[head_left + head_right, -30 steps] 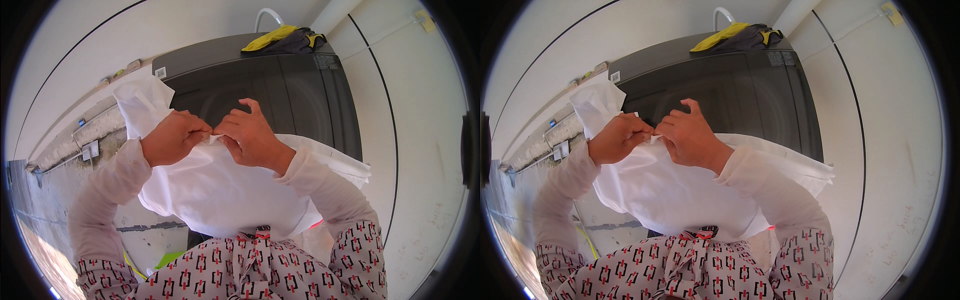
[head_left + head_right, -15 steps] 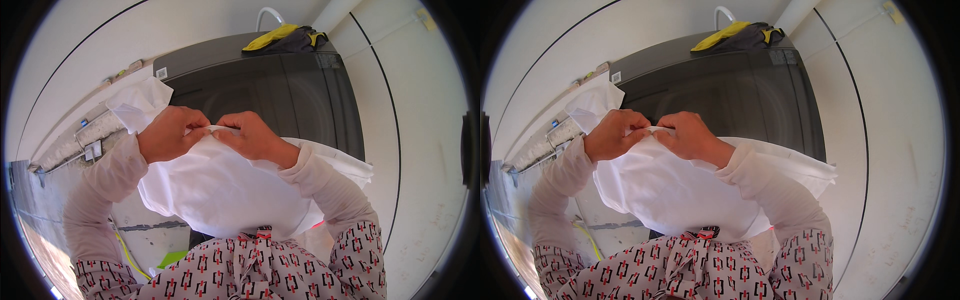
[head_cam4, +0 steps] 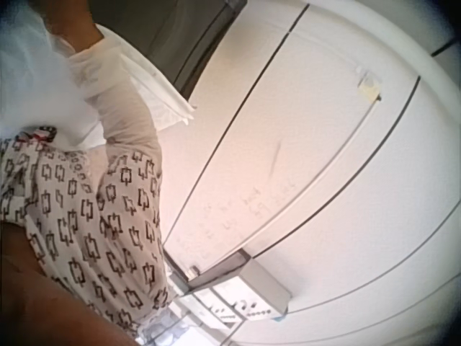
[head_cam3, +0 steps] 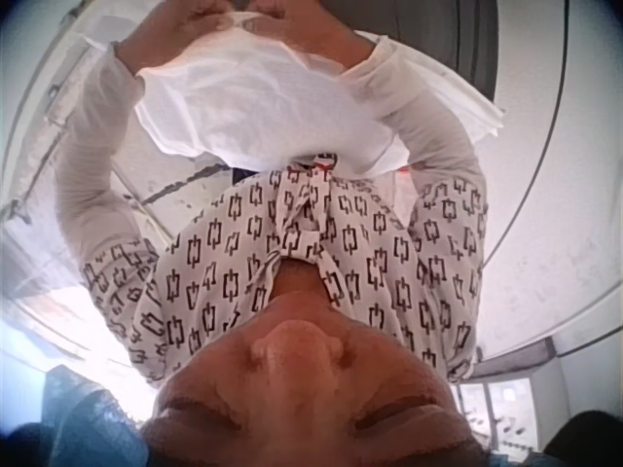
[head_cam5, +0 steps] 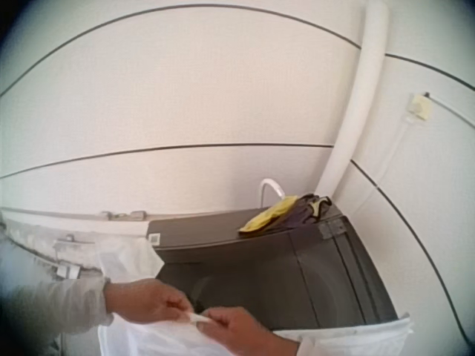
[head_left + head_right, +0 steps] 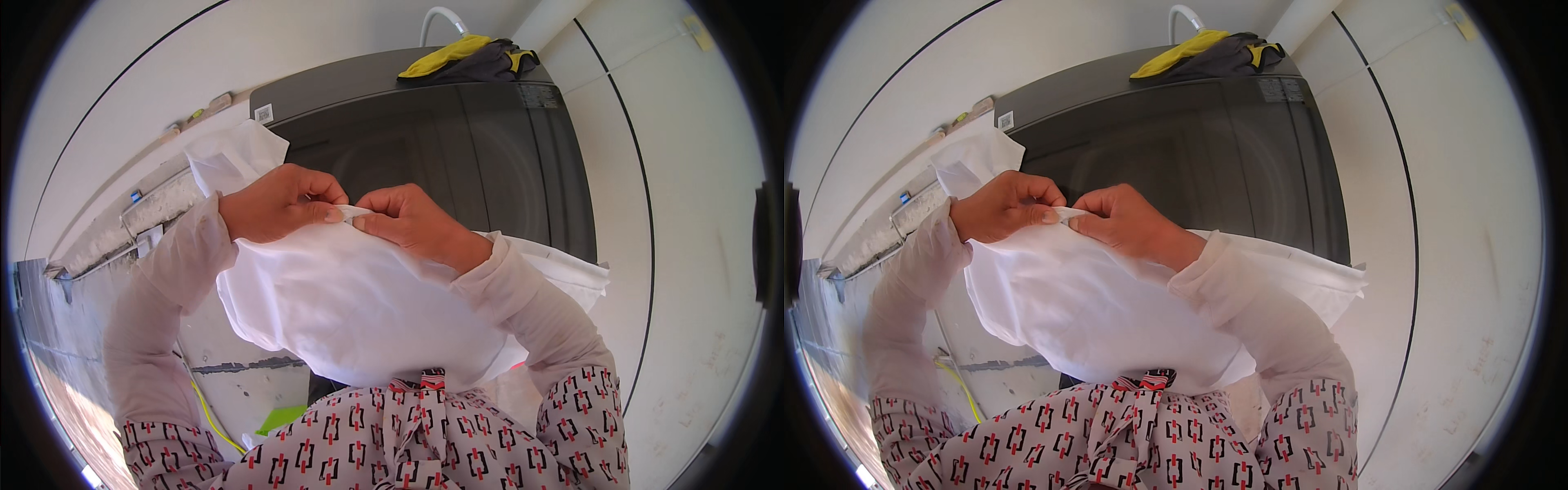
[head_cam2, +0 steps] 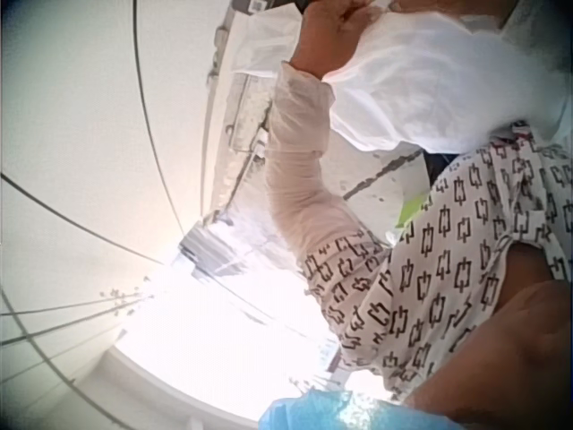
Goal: The person folds a white shirt by hand on top of a washing machine. They smooth the fabric, fold the sleeves, and fold the body of the shirt into a compact rectangle. The person then picks up a second white shirt and begins the same folding process.
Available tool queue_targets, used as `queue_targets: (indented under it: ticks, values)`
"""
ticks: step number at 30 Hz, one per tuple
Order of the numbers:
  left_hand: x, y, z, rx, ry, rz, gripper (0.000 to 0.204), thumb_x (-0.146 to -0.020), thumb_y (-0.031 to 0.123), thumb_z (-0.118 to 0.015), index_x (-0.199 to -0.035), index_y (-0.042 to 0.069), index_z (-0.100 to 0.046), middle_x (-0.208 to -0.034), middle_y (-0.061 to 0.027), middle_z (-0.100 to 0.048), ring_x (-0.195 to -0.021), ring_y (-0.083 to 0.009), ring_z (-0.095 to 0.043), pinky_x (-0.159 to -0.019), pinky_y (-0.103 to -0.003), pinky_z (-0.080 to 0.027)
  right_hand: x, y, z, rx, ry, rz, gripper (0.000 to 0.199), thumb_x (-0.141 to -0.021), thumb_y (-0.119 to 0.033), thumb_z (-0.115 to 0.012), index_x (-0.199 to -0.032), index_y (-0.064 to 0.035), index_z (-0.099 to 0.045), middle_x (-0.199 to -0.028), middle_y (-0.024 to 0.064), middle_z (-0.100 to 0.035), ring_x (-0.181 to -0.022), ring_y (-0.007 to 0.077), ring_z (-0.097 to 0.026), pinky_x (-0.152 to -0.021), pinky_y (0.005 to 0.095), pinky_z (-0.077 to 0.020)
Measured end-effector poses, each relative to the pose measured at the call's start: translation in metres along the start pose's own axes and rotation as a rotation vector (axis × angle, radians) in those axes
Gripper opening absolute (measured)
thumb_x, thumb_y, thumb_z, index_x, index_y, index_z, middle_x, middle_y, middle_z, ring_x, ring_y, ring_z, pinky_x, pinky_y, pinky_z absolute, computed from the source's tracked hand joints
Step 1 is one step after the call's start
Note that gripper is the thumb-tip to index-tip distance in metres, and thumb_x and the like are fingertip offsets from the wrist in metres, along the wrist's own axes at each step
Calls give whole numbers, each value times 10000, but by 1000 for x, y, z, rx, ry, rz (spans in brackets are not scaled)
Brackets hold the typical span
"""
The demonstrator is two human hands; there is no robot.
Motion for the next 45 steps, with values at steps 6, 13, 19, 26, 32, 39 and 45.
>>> queue_targets:
  ticks: [6,13,19,26,32,39,45]
  values:
    - [-2,-5,-10,141,37,-255,129,-918,52,-685,-1041,14,-684,-896,-19,-659,-828,-100,-620,-761,-261,-522,2,4,-5,-135,-187,-134,185,-983,-173,-664,-1032,-4,-719,-884,-7,-685,-761,33,-578,-701,216,-474]
    - [11,27,-8,-421,62,-544,224,-814,-64,-697,-965,102,-690,-925,-65,-657,-829,-224,-679,-680,-321,-572,4,5,-15,-231,-139,-195,202,-1026,-196,-610,-1054,-23,-710,-923,-14,-683,-770,40,-578,-705,233,-481]
    - [11,29,-20,-911,95,-577,199,-759,67,-760,-878,158,-629,-867,31,-608,-800,-207,-620,-616,-321,-516,1,18,-15,-155,-103,-205,226,-1001,-222,-638,-1039,-15,-721,-907,25,-700,-773,80,-598,-708,280,-491]
    - [25,0,-48,-1082,253,-723,255,-715,114,-716,-944,192,-635,-939,6,-577,-909,-224,-586,-708,-345,-492,-6,28,-21,405,-67,-110,299,-913,-238,-675,-996,43,-732,-924,167,-736,-800,238,-667,-752,362,-516]
    - [32,2,-49,-1103,337,-809,202,-745,158,-698,-924,208,-619,-936,20,-564,-902,-193,-568,-745,-331,-465,-5,21,-24,514,-92,-138,313,-878,-221,-658,-1027,45,-729,-901,167,-733,-803,232,-671,-739,367,-521]
    - [24,1,-42,-921,289,-636,211,-758,92,-733,-891,194,-605,-890,27,-559,-886,-209,-567,-664,-329,-511,1,21,-21,320,-40,-94,293,-847,-176,-653,-1028,43,-725,-904,150,-732,-807,197,-670,-745,338,-521]
    - [21,1,-35,-860,234,-557,185,-796,109,-754,-890,181,-612,-893,27,-583,-846,-211,-590,-620,-331,-522,3,20,-21,360,7,-70,264,-829,-146,-664,-999,49,-718,-898,140,-729,-799,178,-657,-741,325,-516]
Point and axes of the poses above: each hand's wrist, its own x-axis away from the middle knuckle, its own z-axis out of the back of the hand, y = z × x, the point moved 5 cm from there along -x, towards the middle knuckle
